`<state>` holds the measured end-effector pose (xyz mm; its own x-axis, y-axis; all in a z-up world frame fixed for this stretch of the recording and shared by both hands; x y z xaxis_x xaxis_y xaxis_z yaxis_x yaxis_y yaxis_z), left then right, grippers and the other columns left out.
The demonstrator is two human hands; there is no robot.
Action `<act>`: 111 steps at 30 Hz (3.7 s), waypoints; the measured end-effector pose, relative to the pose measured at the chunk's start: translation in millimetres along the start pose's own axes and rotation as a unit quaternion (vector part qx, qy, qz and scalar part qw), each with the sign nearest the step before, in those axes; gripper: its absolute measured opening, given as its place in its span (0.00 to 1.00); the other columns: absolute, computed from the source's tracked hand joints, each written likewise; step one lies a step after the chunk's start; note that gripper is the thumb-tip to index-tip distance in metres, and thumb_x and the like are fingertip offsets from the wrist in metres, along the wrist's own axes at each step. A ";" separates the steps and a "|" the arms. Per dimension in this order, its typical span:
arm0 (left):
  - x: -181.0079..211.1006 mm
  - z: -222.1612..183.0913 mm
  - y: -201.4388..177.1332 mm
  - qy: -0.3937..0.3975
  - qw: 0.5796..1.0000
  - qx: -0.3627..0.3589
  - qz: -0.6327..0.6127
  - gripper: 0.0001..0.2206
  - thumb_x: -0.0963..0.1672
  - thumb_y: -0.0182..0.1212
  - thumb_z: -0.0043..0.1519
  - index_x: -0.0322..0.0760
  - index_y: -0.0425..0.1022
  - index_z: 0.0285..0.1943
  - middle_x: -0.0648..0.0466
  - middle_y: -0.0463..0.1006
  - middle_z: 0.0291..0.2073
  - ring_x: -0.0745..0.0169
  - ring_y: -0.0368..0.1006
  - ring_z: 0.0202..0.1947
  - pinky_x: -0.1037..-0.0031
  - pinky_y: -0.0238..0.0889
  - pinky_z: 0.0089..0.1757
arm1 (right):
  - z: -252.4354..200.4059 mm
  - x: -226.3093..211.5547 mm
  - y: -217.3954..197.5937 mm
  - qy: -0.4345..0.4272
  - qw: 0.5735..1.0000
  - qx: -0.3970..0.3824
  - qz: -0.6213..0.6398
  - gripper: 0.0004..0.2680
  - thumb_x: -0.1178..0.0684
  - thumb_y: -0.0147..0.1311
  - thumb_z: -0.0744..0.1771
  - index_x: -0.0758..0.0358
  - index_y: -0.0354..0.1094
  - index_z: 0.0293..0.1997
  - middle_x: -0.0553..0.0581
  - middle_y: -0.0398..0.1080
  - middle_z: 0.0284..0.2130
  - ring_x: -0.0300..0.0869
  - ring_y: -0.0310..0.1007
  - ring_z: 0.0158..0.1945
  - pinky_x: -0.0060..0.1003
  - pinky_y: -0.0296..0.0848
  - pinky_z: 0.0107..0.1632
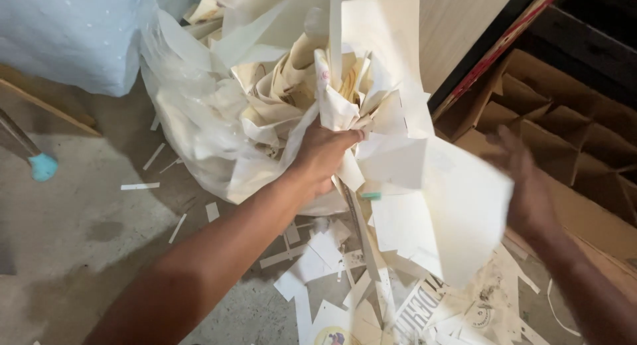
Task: Picking up and sorting through printed paper scraps and labels on a production floor, placing waste material into a plastic bag.
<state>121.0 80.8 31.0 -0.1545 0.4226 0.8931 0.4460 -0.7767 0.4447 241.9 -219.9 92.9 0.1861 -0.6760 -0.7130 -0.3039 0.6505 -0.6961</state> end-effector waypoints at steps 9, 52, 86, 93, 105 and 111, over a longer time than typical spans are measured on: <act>-46.4 2.8 36.2 -0.120 0.981 0.027 -0.149 0.15 0.35 0.62 0.55 0.28 0.74 0.53 0.47 0.78 0.40 0.51 0.77 0.37 0.57 0.75 0.39 | -3.4 29.8 25.4 -0.086 0.993 -0.030 0.069 0.13 0.48 0.40 0.74 0.55 0.58 0.68 0.60 0.70 0.55 0.49 0.74 0.51 0.43 0.76 0.50; 214.6 -45.1 -45.2 0.415 0.780 0.110 0.455 0.31 0.47 0.76 0.56 0.34 0.66 0.65 0.44 0.83 0.46 0.43 0.82 0.46 0.61 0.74 0.47 | 9.8 -340.4 125.1 -0.325 0.934 -0.147 -0.016 0.23 0.36 0.55 0.67 0.66 0.68 0.60 0.65 0.75 0.53 0.52 0.78 0.57 0.50 0.76 0.60; -26.1 98.8 -21.0 0.133 0.278 -0.135 0.942 0.13 0.42 0.61 0.55 0.29 0.83 0.45 0.31 0.81 0.38 0.48 0.80 0.29 0.63 0.70 0.28 | 26.8 -207.5 152.0 -0.478 0.372 -0.267 -0.749 0.14 0.37 0.52 0.65 0.53 0.67 0.45 0.48 0.70 0.34 0.43 0.73 0.46 0.47 0.59 0.65; -95.3 173.5 -47.5 0.134 0.392 -0.180 0.892 0.10 0.41 0.64 0.56 0.33 0.85 0.45 0.43 0.84 0.37 0.44 0.81 0.34 0.59 0.72 0.28 | 39.9 -228.7 159.5 -0.445 0.341 -0.293 -0.775 0.08 0.43 0.44 0.71 0.52 0.63 0.46 0.47 0.67 0.31 0.40 0.69 0.46 0.43 0.55 0.66; -113.8 202.4 -68.0 0.114 0.470 -0.060 0.873 0.09 0.43 0.59 0.64 0.35 0.83 0.46 0.45 0.85 0.39 0.47 0.83 0.39 0.53 0.75 0.38 | 20.5 -216.5 148.4 -0.467 0.397 -0.242 -0.752 0.12 0.44 0.50 0.69 0.52 0.64 0.57 0.52 0.72 0.46 0.44 0.69 0.54 0.47 0.53 0.70; -6.4 116.6 -76.4 0.014 0.632 -0.075 0.771 0.40 0.53 0.71 0.50 0.29 0.61 0.68 0.38 0.75 0.55 0.43 0.74 0.55 0.60 0.68 0.53 | 19.5 -206.2 158.6 -0.466 0.481 -0.162 -0.725 0.21 0.35 0.55 0.64 0.55 0.65 0.57 0.52 0.73 0.44 0.42 0.72 0.50 0.43 0.65 0.62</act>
<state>190.8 192.0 -16.6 0.3459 -0.8978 0.2726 -0.0018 -0.2912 -0.9567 173.6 29.4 127.9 0.7141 0.2092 0.6681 0.6747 -0.4601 -0.5771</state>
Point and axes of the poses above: each hand's wrist, its own z-axis towards the middle knuckle, its own y-axis out of the palm, x = y × z, the point moved 10 cm from there along z, towards the middle knuckle
